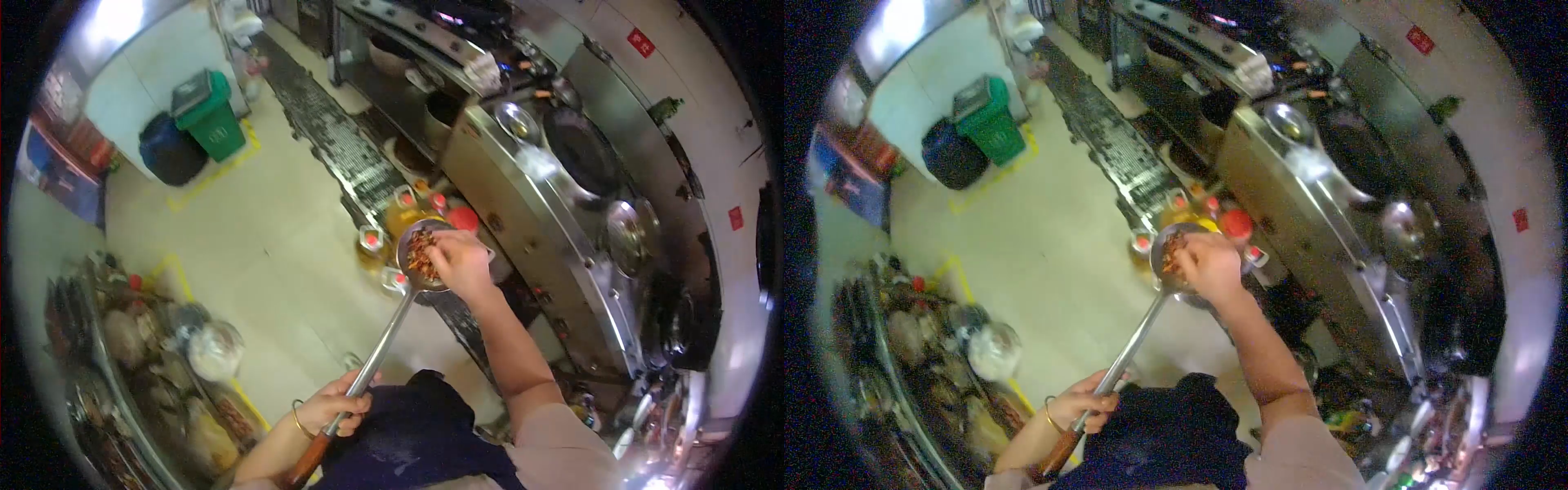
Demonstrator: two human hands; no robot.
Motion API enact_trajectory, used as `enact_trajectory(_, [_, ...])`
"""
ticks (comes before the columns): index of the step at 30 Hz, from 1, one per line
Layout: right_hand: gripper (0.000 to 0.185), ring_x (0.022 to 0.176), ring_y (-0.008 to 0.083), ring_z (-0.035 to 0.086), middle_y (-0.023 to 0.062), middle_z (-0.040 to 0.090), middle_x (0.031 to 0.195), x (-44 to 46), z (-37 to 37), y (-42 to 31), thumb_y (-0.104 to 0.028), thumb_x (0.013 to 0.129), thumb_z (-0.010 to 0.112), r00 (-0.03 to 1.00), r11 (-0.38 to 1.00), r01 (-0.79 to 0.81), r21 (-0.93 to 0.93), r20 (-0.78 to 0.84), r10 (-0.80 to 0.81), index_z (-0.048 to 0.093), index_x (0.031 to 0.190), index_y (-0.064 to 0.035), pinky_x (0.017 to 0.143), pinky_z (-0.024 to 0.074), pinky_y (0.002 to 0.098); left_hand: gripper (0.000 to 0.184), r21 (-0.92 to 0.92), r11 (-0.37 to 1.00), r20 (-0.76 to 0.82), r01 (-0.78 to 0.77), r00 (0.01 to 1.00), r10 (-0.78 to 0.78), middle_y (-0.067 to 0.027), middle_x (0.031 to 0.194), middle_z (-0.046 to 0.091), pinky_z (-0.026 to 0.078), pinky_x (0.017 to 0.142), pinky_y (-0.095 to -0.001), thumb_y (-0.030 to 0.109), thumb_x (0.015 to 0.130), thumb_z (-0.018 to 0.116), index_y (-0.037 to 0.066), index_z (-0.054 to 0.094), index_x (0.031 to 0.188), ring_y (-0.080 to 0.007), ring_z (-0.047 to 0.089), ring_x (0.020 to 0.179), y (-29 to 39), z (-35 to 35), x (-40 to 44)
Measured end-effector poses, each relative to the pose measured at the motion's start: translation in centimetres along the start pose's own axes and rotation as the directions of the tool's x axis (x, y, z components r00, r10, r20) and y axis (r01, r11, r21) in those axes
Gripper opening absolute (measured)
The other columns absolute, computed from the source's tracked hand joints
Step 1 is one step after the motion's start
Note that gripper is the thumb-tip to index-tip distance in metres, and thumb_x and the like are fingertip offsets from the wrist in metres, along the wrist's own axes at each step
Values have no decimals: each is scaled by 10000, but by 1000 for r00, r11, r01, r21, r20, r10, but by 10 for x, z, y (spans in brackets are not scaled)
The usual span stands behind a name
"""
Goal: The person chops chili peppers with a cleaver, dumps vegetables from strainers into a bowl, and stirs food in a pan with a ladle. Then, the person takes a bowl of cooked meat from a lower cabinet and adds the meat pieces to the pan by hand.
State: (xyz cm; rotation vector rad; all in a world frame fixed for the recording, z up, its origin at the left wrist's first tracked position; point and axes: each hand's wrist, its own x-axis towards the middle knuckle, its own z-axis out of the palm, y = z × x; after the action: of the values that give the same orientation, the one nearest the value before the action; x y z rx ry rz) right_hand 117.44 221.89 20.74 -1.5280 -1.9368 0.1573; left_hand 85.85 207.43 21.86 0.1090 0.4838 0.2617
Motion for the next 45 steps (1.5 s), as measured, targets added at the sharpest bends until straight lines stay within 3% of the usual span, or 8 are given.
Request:
enact_trajectory(5, [125, 906, 324, 618, 117, 676, 984, 80, 66, -48, -125, 789, 634, 970, 988, 75, 136, -242, -40, 676, 897, -78, 826, 466, 425, 534, 63, 981, -48, -183, 981, 186, -31, 721, 375, 269, 371, -237, 39, 900, 514, 152, 319, 1384, -84, 343, 434, 118, -25, -28])
enact_trajectory(8, [151, 805, 239, 597, 100, 634, 934, 90, 118, -32, -132, 838, 619, 987, 908, -105, 406, 157, 44, 632, 966, -53, 744, 486, 360, 470, 157, 945, -127, -288, 943, 308, -29, 727, 399, 283, 381, -235, 88, 885, 544, 124, 362, 1317, -94, 359, 448, 211, -40, -16])
enact_trajectory(12, [220, 775, 129, 575, 11, 615, 893, 139, 177, -76, -255, 920, 563, 848, 302, -522, 798, 523, 85, 588, 1010, -56, 671, 481, 281, 442, 151, 904, -161, -399, 893, 421, -31, 721, 448, 375, 420, -278, 61, 843, 551, 130, 378, 1244, -125, 431, 493, 356, -56, 26])
enact_trajectory(21, [383, 764, 127, 583, 24, 576, 886, 424, 182, -65, -231, 917, 553, 390, -412, -834, 367, 920, 30, 452, 1261, -96, 627, 496, 295, 571, 554, 656, -187, -513, 691, 698, -67, 831, 527, 524, 581, -337, 78, 861, 588, 85, 263, 1331, -186, 561, 654, 611, 8, 148])
enact_trajectory(27, [544, 530, 71, 457, -22, 460, 701, 557, 102, -11, -111, 869, 595, 582, -202, -768, 608, 794, 176, 385, 1366, -180, 464, 427, 239, 612, 472, 539, 262, -698, 695, 670, -100, 1123, 559, 519, 820, -378, 296, 942, 558, 80, 252, 1426, -248, 563, 1031, 712, 41, 222])
enact_trajectory(31, [426, 512, 58, 443, -24, 454, 686, 618, 69, 36, -116, 874, 617, 617, -114, -739, 664, 735, 280, 450, 1263, -71, 412, 380, 226, 458, 266, 869, 471, -417, 843, 261, -130, 1110, 576, 506, 867, -368, 246, 972, 503, 69, 335, 1360, -217, 580, 1007, 789, 27, 272])
enact_trajectory(38, [453, 478, 94, 471, 23, 499, 708, 713, 6, 81, -81, 836, 614, 519, -190, -568, 801, 528, 672, 443, 1254, -47, 408, 408, 255, 281, 530, 848, -217, 0, 967, 136, -116, 913, 600, 544, 696, -379, 152, 964, 470, 99, 463, 1240, -222, 604, 805, 909, -52, 344])
enact_trajectory(45, [394, 456, 91, 511, 30, 541, 710, 752, -45, 191, -66, 790, 624, 418, -52, -617, 786, 382, 824, 485, 1158, -47, 369, 451, 254, 226, 440, 897, -214, -45, 965, 153, -60, 841, 585, 522, 656, -352, 150, 890, 568, 99, 546, 1109, -187, 578, 717, 977, -47, 427])
